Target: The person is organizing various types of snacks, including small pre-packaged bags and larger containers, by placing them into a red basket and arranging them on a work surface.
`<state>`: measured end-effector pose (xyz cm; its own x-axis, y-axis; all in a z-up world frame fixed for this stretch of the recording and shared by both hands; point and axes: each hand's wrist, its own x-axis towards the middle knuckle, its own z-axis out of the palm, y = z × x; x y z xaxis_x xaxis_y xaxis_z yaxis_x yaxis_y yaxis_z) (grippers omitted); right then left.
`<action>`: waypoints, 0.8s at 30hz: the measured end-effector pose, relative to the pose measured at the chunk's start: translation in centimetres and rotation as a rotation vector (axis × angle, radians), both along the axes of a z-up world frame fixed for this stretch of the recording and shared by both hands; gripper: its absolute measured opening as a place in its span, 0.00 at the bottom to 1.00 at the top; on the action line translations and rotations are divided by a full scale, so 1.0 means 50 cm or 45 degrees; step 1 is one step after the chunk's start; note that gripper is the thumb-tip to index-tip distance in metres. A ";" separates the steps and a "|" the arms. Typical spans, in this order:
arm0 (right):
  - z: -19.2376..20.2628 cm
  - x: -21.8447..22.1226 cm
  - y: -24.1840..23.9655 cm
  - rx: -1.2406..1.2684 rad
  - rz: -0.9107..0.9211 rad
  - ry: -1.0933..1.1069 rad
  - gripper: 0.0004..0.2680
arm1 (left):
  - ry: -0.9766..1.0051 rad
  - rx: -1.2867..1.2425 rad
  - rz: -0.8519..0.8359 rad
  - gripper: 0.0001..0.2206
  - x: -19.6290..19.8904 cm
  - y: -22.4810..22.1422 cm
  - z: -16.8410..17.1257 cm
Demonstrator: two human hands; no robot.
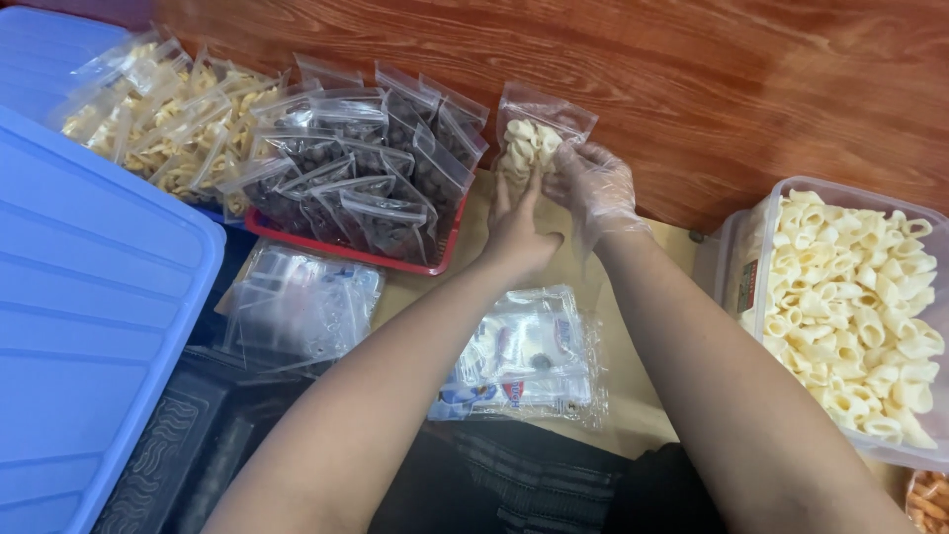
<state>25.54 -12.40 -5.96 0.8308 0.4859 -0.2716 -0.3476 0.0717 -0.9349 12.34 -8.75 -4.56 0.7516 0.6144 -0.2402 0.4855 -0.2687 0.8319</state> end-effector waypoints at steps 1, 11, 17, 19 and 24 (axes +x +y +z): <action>-0.001 0.000 0.006 0.000 0.011 0.001 0.17 | 0.001 0.000 0.011 0.47 -0.001 0.004 0.008; -0.050 0.048 0.045 -0.079 0.039 -0.037 0.14 | 0.072 -0.099 0.145 0.45 0.003 0.027 0.001; -0.009 0.017 0.029 -0.152 0.026 -0.007 0.14 | 0.041 -0.109 0.104 0.47 -0.004 0.012 0.032; 0.011 0.000 0.022 -0.179 0.004 -0.035 0.14 | 0.038 -0.110 0.094 0.48 -0.006 0.008 0.037; 0.053 -0.031 0.003 -0.309 0.099 -0.172 0.14 | 0.047 -0.097 0.087 0.47 -0.009 0.004 0.048</action>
<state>24.00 -12.25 -3.30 0.8299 0.4842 -0.2772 -0.2145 -0.1817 -0.9597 11.89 -8.57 -2.16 0.6981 0.6431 -0.3147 0.5312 -0.1704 0.8299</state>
